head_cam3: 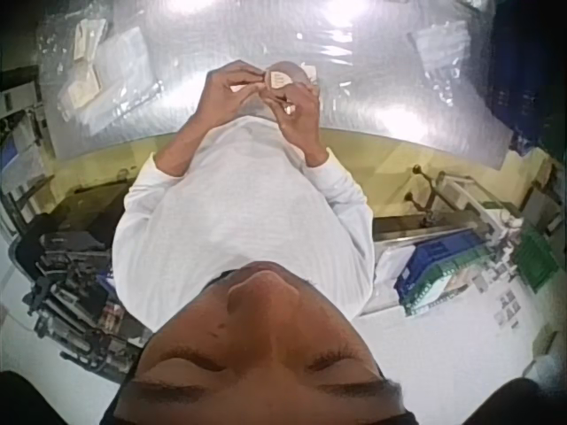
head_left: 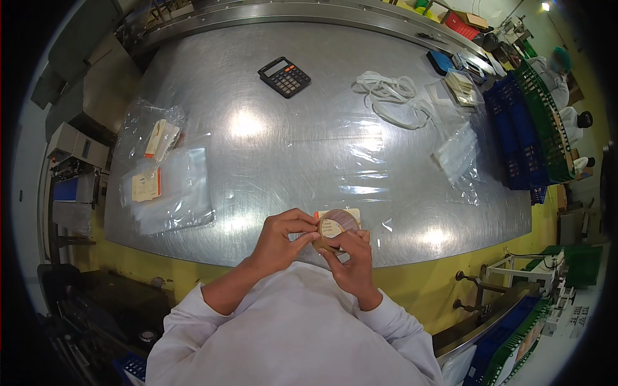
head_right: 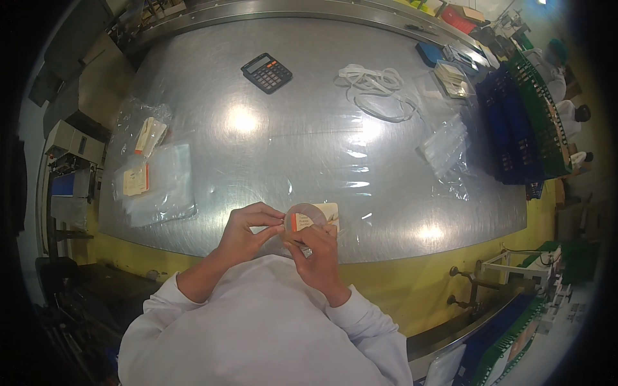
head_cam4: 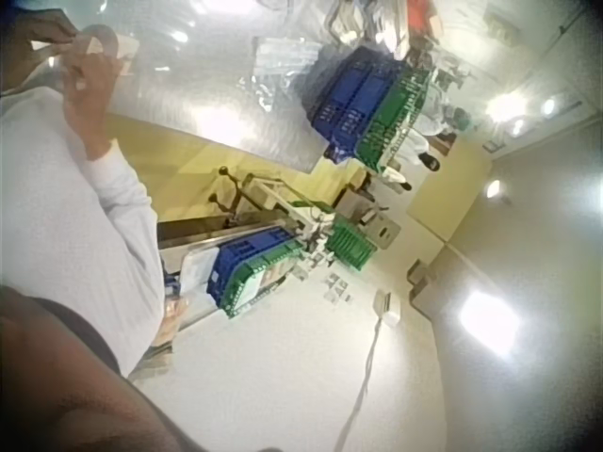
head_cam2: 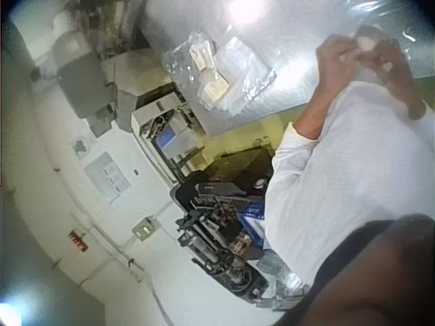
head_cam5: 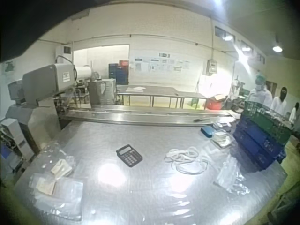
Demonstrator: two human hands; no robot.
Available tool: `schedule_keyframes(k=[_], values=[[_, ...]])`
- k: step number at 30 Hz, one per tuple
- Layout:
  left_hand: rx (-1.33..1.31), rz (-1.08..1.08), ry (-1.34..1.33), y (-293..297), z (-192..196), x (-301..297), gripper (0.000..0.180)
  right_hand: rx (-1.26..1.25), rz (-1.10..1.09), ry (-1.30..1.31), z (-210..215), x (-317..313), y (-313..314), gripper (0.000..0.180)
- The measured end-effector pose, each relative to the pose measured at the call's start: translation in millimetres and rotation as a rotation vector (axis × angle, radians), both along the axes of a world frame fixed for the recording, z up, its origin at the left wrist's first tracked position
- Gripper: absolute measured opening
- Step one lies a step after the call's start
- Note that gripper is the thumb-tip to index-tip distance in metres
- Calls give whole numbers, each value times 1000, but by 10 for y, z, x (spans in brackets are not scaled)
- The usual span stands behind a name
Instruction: The person unpacks a large bag of bread rolls and places them into a blue crate. They then retrieve small rectangular boxes from a green crate and place them onto a stainless steel table. The person uses tape to seal the boxes and arranges them on the table.
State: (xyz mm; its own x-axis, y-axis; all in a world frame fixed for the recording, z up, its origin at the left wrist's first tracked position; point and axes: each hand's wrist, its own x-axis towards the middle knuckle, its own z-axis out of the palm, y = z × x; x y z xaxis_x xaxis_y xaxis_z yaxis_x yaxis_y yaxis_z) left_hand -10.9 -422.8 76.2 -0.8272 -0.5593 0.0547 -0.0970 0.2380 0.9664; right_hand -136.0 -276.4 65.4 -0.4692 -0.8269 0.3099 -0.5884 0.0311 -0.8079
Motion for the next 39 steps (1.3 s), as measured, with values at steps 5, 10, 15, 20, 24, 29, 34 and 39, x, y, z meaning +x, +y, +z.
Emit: schedule_keyframes(k=[5,10,15,20,24,29,34,39], values=[[-23,18,-4,27,-15,3,14,-9,14,21,40,-4,-13,22],[-32,71,29,104,-29,-45,11,-6,-4,17,37,0,-1,22],[-84,141,19,156,-191,-76,12,12,18,-11,14,11,35,22],[112,166,89,198,-33,-121,15,18,-61,-41,69,9,-9,23],[80,156,82,205,27,-69,16,10,-61,-42,37,16,-48,23],[-89,184,43,200,-15,-46,15,13,-57,4,58,70,-93,22],[-352,217,-34,232,-10,-88,7,12,-54,63,46,104,-151,22],[-464,231,-160,-298,-341,34,7,26,66,-163,-43,-46,-101,19]])
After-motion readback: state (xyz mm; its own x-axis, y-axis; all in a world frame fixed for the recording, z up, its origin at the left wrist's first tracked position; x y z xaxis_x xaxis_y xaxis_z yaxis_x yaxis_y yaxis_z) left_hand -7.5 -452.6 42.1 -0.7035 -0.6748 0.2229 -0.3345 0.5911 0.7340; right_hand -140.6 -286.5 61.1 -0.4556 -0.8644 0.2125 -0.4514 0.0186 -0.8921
